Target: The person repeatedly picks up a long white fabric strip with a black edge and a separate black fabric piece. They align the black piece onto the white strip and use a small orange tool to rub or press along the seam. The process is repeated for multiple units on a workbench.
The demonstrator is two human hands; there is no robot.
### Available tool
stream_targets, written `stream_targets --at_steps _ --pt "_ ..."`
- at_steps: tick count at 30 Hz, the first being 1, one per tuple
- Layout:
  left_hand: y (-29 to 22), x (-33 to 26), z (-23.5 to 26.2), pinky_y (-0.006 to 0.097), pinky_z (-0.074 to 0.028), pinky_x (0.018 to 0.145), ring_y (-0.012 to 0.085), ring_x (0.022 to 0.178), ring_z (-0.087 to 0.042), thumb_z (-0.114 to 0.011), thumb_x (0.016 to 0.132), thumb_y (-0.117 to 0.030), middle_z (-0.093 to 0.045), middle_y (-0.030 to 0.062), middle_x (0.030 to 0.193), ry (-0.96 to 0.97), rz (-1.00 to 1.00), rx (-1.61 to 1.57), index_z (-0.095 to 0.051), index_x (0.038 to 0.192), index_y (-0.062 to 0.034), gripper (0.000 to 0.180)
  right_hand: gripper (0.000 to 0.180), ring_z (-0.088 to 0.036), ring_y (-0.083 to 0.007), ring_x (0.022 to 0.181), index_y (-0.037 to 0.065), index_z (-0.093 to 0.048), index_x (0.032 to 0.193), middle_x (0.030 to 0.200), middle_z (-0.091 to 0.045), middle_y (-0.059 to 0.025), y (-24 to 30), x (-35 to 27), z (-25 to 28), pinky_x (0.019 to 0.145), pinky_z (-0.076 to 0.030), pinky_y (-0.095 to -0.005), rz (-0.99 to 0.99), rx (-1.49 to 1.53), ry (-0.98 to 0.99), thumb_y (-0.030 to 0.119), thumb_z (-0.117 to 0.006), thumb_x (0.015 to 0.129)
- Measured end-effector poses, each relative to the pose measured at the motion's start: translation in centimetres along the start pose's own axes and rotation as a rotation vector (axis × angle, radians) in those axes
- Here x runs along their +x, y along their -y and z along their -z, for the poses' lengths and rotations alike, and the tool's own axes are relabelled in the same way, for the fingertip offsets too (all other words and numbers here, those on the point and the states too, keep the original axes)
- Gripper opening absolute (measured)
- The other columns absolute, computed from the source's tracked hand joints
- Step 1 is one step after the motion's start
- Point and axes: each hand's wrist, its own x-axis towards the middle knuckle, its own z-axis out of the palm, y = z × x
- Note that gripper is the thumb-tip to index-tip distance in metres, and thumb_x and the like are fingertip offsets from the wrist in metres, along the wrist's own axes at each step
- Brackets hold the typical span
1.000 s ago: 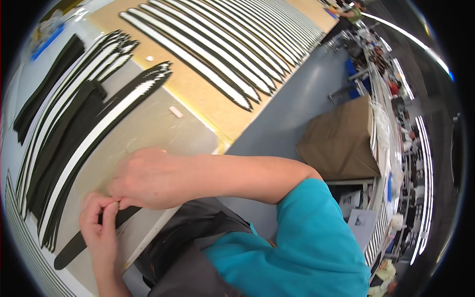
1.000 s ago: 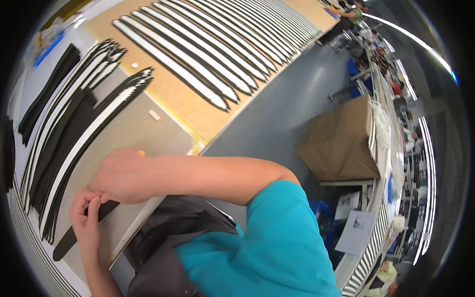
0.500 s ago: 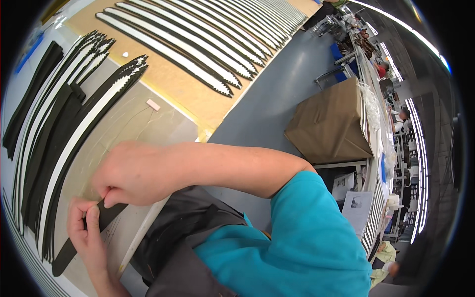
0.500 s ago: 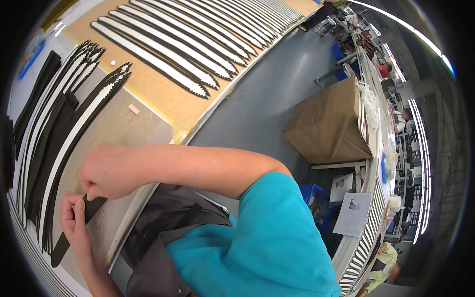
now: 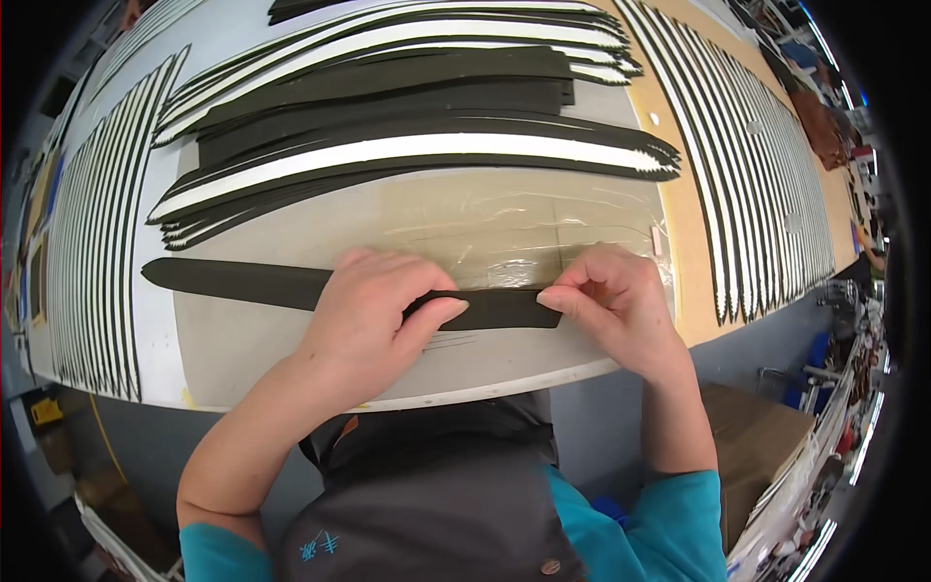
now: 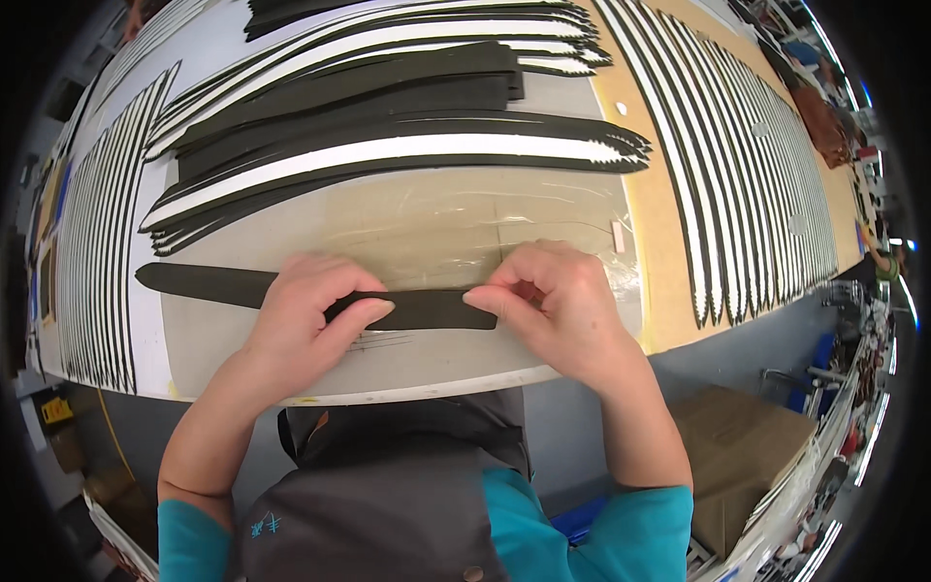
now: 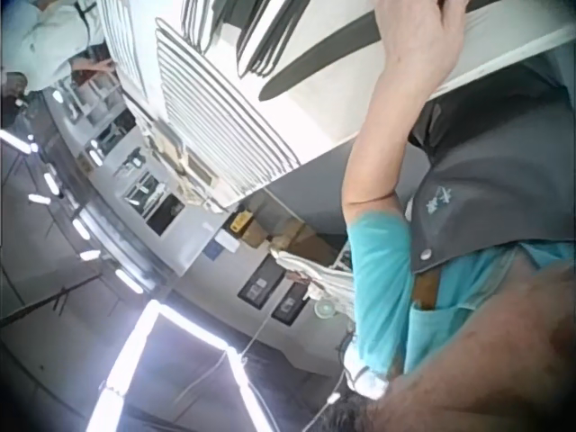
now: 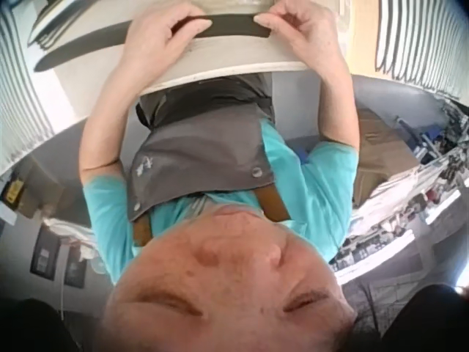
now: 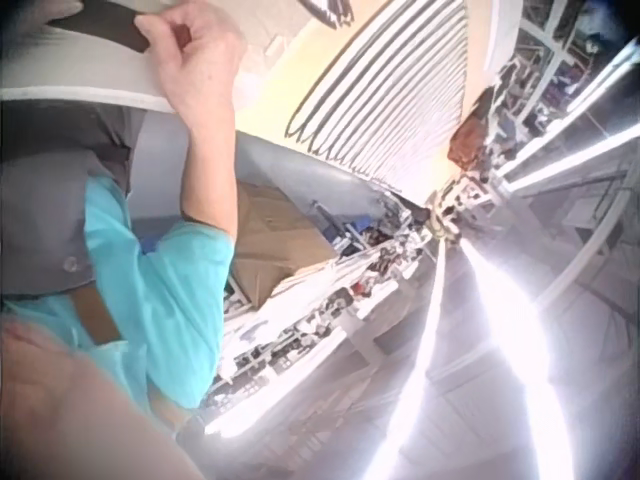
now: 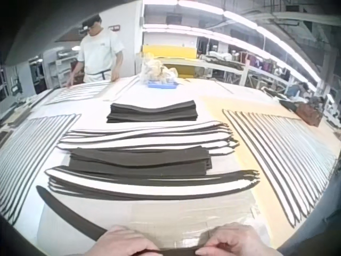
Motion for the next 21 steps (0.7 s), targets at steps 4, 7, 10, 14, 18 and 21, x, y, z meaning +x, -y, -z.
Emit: stream_targets --at_steps 4,7,10,14,18,21 --pt "-0.5 1.4 0.2 0.039 -0.046 0.076 0.0287 0.073 -0.060 -0.072 0.093 -0.020 -0.067 0.0071 0.077 -0.067 0.040 0.099 -0.070 0.091 -0.0062 0.014 0.016 -0.056 -0.0202 0.061 0.002 -0.071 0.078 0.069 -0.064 -0.0083 -1.2 1.6 0.4 0.059 -0.047 -0.0335 0.174 -0.189 -0.124 0.011 -0.082 0.083" --pt "-0.3 2.9 0.1 0.040 -0.046 0.067 0.0302 0.067 -0.060 -0.071 0.094 -0.021 -0.067 0.0087 0.074 -0.082 0.076 0.153 -0.070 0.089 -0.0054 0.017 0.014 -0.058 -0.0201 0.062 0.001 -0.071 0.079 0.071 -0.065 -0.0085 -1.0 3.1 1.1 0.059 -0.047 -0.0343 -0.086 -0.094 -0.086 0.010 -0.081 0.083" --pt "0.0 3.5 -0.3 0.040 -0.046 0.059 0.0316 0.059 -0.058 -0.073 0.093 -0.023 -0.064 0.0123 0.069 -0.095 0.092 0.212 -0.070 0.087 -0.0042 0.020 0.013 -0.058 -0.0196 0.062 0.002 -0.072 0.080 0.073 -0.066 -0.0081 -1.5 3.4 1.0 0.061 -0.047 -0.0343 -0.129 -0.096 -0.106 0.010 -0.083 0.081" --pt "-0.3 3.7 -0.3 0.039 -0.046 0.061 0.0303 0.062 -0.059 -0.074 0.091 -0.022 -0.066 0.0122 0.071 -0.058 0.224 0.183 -0.069 0.086 -0.0035 0.020 0.013 -0.058 -0.0197 0.066 0.006 -0.074 0.082 0.074 -0.065 -0.0053 -2.7 2.1 0.9 0.071 -0.046 -0.0355 -0.037 -0.080 -0.247 0.009 -0.085 0.077" --pt "0.1 3.6 -0.2 0.038 -0.046 0.062 0.0292 0.064 -0.060 -0.075 0.090 -0.021 -0.068 0.0120 0.074 -0.056 0.220 0.188 -0.068 0.086 -0.0028 0.019 0.016 -0.057 -0.0177 0.081 0.011 -0.078 0.090 0.081 -0.063 0.0015 -2.7 0.5 0.8 0.082 -0.041 -0.0338 0.202 -0.287 -0.237 0.008 -0.086 0.076" --pt "0.0 3.4 -0.2 0.037 -0.046 0.063 0.0284 0.066 -0.060 -0.076 0.090 -0.020 -0.068 0.0119 0.075 -0.065 0.218 0.190 -0.068 0.085 -0.0025 0.019 0.028 -0.055 -0.0193 0.082 0.019 -0.082 0.099 0.082 -0.060 0.0034 -2.7 -0.1 -0.1 0.085 -0.037 -0.0381 0.239 -0.338 -0.259 0.012 -0.088 0.074"
